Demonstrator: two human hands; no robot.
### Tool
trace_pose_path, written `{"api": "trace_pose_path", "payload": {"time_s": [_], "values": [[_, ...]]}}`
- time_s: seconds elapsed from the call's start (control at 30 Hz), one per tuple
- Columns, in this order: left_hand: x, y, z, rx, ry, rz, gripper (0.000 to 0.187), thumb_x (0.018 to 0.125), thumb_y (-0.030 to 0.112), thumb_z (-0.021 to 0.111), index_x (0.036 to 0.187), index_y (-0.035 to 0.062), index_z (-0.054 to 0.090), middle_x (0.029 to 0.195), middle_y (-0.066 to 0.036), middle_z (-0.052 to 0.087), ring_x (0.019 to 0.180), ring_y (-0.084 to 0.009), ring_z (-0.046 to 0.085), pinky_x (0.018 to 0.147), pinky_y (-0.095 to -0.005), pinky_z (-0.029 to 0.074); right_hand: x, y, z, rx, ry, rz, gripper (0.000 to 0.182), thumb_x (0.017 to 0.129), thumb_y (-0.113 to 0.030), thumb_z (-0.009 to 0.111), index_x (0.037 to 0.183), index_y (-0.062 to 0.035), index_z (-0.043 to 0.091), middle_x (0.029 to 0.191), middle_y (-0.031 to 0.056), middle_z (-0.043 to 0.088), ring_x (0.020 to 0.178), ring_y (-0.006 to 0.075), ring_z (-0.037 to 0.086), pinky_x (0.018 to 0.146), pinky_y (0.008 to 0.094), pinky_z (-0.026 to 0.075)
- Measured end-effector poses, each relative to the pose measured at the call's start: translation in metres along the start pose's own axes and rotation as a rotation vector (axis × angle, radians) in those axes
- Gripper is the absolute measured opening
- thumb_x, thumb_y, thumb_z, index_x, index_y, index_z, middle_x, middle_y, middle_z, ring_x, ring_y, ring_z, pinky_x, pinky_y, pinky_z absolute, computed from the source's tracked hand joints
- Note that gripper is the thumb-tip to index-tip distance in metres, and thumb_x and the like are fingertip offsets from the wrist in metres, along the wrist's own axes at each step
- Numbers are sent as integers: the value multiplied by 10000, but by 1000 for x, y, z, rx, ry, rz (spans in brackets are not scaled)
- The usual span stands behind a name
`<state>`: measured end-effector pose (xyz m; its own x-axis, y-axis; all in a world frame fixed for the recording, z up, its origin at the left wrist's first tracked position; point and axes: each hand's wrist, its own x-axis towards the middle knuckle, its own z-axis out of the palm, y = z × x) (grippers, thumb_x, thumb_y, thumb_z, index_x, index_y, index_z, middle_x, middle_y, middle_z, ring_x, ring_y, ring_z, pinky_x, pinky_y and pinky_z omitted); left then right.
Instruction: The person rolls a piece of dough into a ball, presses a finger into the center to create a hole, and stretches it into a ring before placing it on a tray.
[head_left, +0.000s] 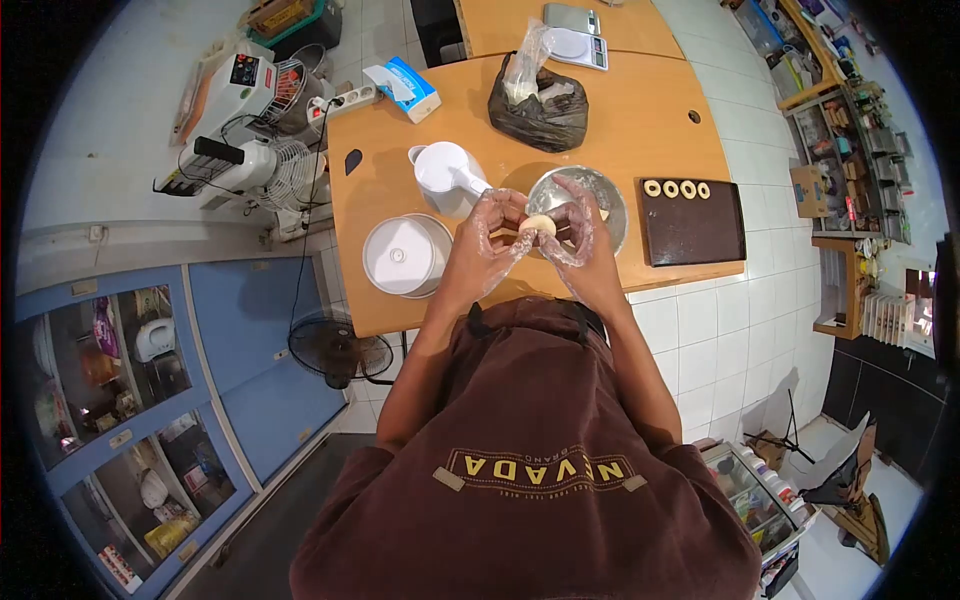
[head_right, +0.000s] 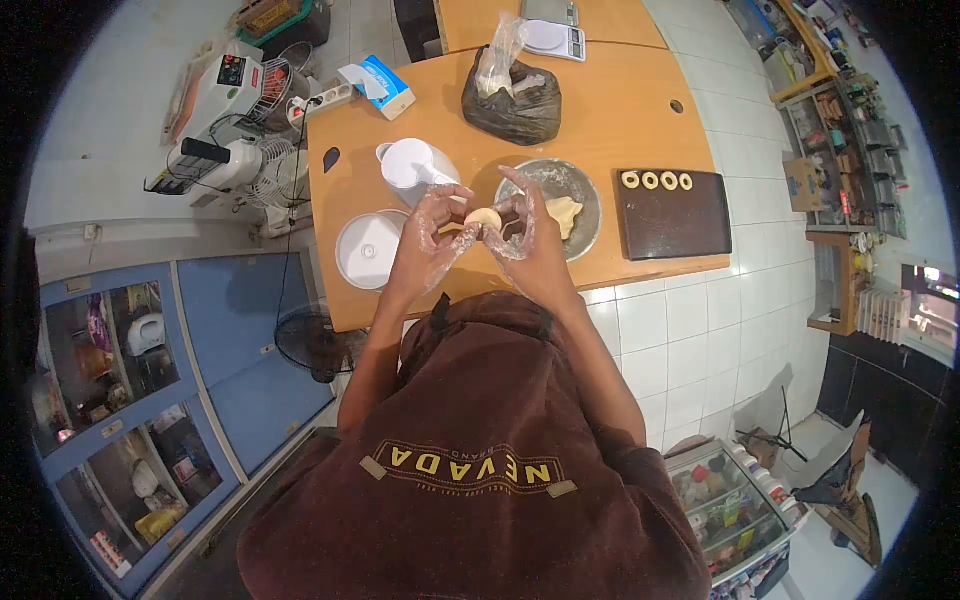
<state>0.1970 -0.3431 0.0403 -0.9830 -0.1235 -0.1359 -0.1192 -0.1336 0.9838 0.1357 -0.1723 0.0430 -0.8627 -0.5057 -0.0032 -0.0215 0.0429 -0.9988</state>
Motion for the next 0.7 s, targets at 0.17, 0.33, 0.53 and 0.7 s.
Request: {"api": "trace_pose_path", "payload": {"time_s": [0.17,0.33,0.53,0.7], "values": [[-1,-7,7,-148,14,61,492,939,-41,684,1364,64,462,1070,-75,629,1034,-138,634,891,-294,547,-1,-5,-3,-37,-45,14,777,869,26,734,1546,-74,366,957,47,650,878,109,604,810,274,489],[-6,-11,12,-250,-14,69,465,947,-22,663,1369,32,474,1059,-76,648,1003,-154,635,926,-319,515,1,-5,-6,131,-13,28,760,878,33,735,1539,-63,373,982,56,635,925,122,622,857,288,513],[-3,-11,8,-188,-4,97,315,988,40,654,1279,-15,547,1133,-90,637,1055,-146,632,962,-312,535,0,-6,-1,189,-2,21,730,911,42,715,1543,-57,364,1061,78,623,968,138,639,891,298,531],[-4,-7,7,-295,7,76,318,978,63,681,1264,-15,566,1121,-77,642,1046,-139,634,959,-315,538,0,-9,-4,226,-13,37,721,917,50,699,1546,-60,362,1050,75,632,970,140,638,898,301,526]]}}
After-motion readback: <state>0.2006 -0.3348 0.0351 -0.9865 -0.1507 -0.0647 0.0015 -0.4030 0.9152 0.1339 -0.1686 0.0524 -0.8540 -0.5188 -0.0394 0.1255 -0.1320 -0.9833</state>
